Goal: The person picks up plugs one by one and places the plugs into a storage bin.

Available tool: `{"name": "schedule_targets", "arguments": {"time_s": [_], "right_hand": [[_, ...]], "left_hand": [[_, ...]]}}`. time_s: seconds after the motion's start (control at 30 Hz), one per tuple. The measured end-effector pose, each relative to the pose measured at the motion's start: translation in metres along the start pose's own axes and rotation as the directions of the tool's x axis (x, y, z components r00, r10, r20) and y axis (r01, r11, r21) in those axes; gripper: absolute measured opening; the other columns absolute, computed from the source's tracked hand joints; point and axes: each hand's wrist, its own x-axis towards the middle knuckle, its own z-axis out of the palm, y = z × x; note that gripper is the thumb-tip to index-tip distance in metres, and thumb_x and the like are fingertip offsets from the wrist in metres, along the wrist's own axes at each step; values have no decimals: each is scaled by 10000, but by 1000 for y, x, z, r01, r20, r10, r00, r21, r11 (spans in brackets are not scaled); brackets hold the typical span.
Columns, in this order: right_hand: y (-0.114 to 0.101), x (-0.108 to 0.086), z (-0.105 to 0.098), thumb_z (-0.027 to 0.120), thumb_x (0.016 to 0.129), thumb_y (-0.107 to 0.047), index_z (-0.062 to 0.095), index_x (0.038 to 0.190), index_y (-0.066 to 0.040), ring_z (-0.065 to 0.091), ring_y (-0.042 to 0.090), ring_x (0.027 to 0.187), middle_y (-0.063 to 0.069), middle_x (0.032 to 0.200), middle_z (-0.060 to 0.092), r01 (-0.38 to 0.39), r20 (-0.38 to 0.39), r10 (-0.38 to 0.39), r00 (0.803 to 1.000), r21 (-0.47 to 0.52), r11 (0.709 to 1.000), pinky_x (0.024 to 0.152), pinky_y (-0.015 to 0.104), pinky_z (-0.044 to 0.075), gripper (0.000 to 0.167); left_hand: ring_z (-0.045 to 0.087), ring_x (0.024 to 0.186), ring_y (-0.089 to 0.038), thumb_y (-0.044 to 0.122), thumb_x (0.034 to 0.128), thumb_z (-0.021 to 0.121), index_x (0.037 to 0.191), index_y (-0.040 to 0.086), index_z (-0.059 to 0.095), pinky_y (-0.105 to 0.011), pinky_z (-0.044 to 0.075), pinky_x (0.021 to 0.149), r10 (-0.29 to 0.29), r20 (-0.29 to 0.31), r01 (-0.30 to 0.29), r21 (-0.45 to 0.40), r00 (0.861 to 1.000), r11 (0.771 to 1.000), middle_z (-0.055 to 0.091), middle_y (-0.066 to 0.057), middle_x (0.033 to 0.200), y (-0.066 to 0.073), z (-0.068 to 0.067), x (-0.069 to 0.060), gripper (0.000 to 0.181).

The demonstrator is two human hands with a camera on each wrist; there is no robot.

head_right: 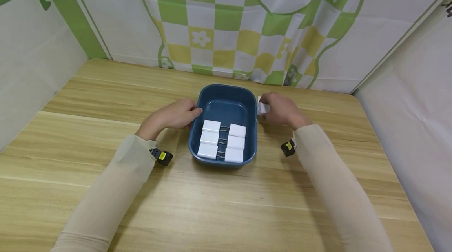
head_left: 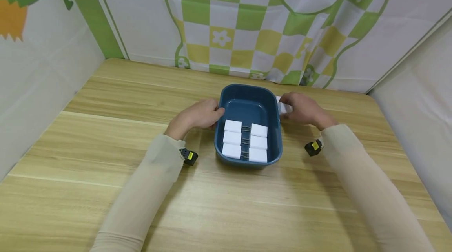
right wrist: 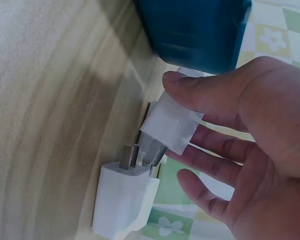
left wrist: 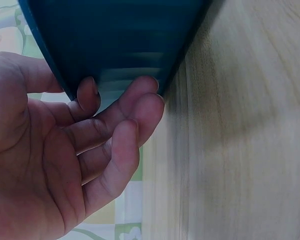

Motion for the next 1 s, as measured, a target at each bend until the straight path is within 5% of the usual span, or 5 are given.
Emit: {"name": "schedule_targets", "arguments": {"time_s": [0.57, 0.77, 1.0], "right_hand": [[-7, -3, -24, 757, 895, -136, 636, 1245, 57, 603, 391, 1070, 248, 1194, 646, -20, -80, 23, 997, 44, 999, 915, 548, 478, 418], [-23, -4, -34, 737, 928, -224, 578, 1342, 47, 566, 408, 1166, 257, 1281, 606, -70, -77, 72, 994, 30, 997, 965, 569, 455, 520], [-52, -1, -40, 746, 925, -270, 591, 1324, -5, 583, 352, 1102, 199, 1251, 630, -50, -80, 50, 996, 1, 999, 939, 528, 464, 503]], "left_hand": [[583, 697, -220, 283, 1089, 400, 949, 53, 607, -349, 463, 659, -1, 2, 1, 12, 1000, 1000, 623, -87, 793, 2, -1, -3, 339], [586, 711, -222, 288, 1090, 402, 963, 56, 610, -355, 464, 669, -4, 3, 4, 18, 1000, 1000, 630, -89, 809, 2, -1, -2, 336], [590, 712, -222, 281, 1088, 407, 958, 50, 614, -353, 476, 675, 9, 5, -9, 16, 1000, 1000, 637, -96, 813, 1, -3, -3, 336]]}}
